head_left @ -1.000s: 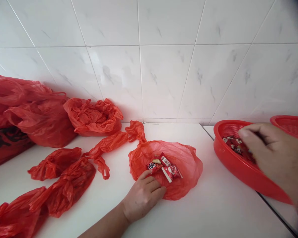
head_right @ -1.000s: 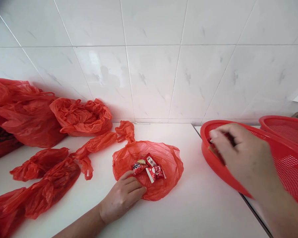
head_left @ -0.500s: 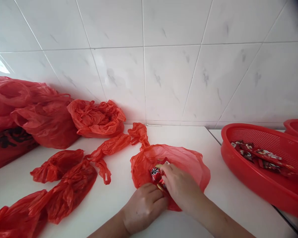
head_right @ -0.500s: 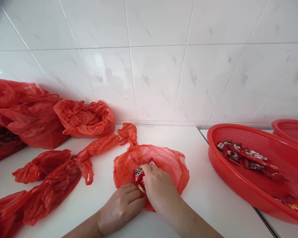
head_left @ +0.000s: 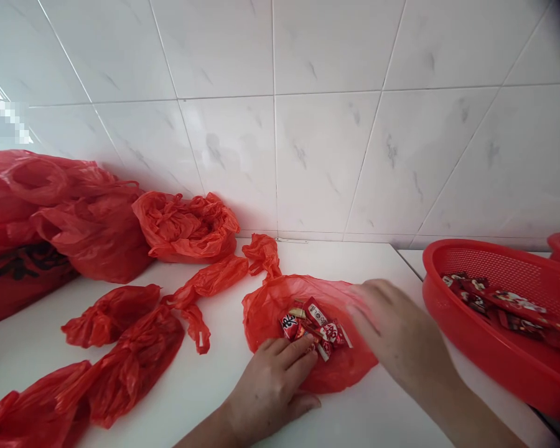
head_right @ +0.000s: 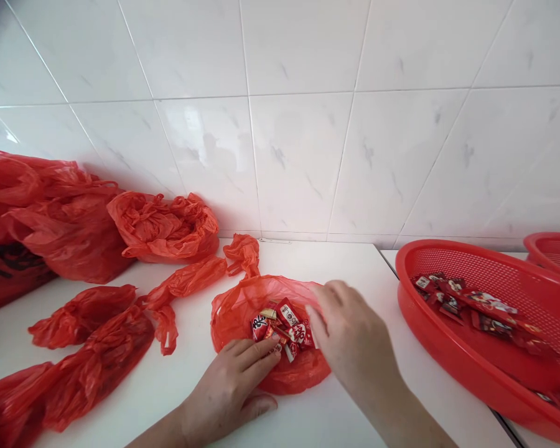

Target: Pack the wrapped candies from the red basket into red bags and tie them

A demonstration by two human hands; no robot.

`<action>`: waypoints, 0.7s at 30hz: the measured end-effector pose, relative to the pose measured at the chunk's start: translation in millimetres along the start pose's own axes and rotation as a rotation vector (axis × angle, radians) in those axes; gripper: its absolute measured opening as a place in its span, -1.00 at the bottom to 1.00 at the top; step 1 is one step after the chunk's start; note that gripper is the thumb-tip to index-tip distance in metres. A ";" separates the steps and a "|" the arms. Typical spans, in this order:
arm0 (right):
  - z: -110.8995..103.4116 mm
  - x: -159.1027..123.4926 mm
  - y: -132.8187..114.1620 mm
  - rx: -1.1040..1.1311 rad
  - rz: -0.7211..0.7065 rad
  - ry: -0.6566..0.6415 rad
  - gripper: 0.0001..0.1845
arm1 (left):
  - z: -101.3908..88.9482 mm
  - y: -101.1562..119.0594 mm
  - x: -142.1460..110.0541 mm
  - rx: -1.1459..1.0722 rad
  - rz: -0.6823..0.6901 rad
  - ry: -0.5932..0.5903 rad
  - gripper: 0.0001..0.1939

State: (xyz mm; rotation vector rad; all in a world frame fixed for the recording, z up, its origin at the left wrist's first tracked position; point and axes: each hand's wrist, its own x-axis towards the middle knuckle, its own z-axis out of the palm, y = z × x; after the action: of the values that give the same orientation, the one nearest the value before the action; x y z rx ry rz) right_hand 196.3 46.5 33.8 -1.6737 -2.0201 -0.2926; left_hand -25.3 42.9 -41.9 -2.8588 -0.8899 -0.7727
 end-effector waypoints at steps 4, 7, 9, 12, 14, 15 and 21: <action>-13.7 1.4 26.7 -0.141 0.096 0.065 -0.47 | -7.7 -16.4 -6.6 0.130 -0.207 0.349 -0.45; -15.9 0.5 42.4 -0.120 0.171 -0.074 -0.33 | -7.4 -35.3 -8.2 0.079 -0.631 0.494 -0.35; -15.7 0.2 50.5 -0.091 0.219 -0.179 -0.38 | -6.7 -47.0 -7.9 -0.092 -0.853 0.467 -0.23; -13.9 0.7 57.9 0.028 0.279 -0.369 -0.61 | -10.4 -56.9 -4.6 -0.418 -0.992 0.380 -0.22; -12.6 1.7 58.7 0.114 0.298 -0.479 -0.76 | -17.7 -58.0 0.8 -0.646 -0.996 0.360 -0.34; -12.6 2.6 57.7 0.147 0.301 -0.498 -0.78 | -22.8 -57.5 4.8 -0.738 -0.989 0.369 -0.41; -24.8 9.7 41.3 0.470 0.373 -0.004 -0.72 | -68.9 -51.6 43.1 -0.948 -0.823 0.619 -0.61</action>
State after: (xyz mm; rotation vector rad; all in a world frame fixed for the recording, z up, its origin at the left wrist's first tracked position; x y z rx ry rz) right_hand 240.7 52.5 53.7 -1.6858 -1.5719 0.2938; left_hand -53.7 95.2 33.8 -2.3183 -1.9574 -2.5408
